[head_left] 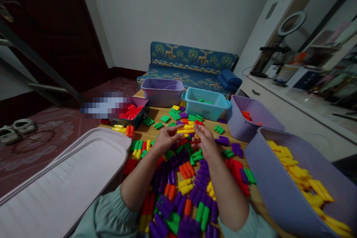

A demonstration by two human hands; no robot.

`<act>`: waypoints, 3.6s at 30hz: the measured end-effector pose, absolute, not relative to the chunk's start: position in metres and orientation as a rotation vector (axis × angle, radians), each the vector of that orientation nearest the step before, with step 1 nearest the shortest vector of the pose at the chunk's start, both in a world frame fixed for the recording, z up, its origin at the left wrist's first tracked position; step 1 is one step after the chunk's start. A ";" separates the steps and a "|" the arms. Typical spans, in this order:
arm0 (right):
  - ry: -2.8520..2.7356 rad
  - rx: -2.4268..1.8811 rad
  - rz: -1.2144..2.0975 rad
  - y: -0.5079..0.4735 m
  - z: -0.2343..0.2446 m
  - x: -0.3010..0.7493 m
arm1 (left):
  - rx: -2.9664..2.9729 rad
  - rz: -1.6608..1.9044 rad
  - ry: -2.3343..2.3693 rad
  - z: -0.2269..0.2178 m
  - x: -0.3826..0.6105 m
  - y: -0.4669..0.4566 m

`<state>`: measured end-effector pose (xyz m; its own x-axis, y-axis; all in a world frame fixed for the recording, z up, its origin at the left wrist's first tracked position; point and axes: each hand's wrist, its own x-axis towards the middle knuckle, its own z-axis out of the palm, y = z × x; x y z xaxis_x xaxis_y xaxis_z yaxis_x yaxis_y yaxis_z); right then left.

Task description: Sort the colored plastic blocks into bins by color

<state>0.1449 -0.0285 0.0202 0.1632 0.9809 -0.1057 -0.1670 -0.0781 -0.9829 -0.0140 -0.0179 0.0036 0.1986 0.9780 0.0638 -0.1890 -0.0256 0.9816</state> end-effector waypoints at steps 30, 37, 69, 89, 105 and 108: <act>-1.100 -1.198 1.337 -0.036 0.027 0.143 | 1.046 1.126 0.603 0.011 -0.014 -0.025; -0.758 -1.103 1.393 -0.031 0.027 0.147 | 0.943 1.291 0.658 0.004 -0.015 -0.016; -1.061 -1.075 1.520 -0.039 0.032 0.138 | 1.718 1.050 0.841 0.027 -0.019 -0.026; -0.581 -0.972 1.430 -0.029 0.040 0.166 | 2.195 0.545 1.142 0.036 0.013 -0.057; -1.060 -1.229 1.336 -0.038 0.022 0.132 | 1.195 1.182 0.850 0.000 0.012 -0.022; -1.016 -1.173 1.306 -0.035 0.023 0.135 | 1.307 1.212 0.827 0.001 0.010 -0.020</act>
<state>0.1353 -0.0348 0.0232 0.0403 0.9953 -0.0876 -0.1595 -0.0801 -0.9839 0.0102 -0.0200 0.0012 0.2283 0.9569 0.1797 -0.1820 -0.1394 0.9734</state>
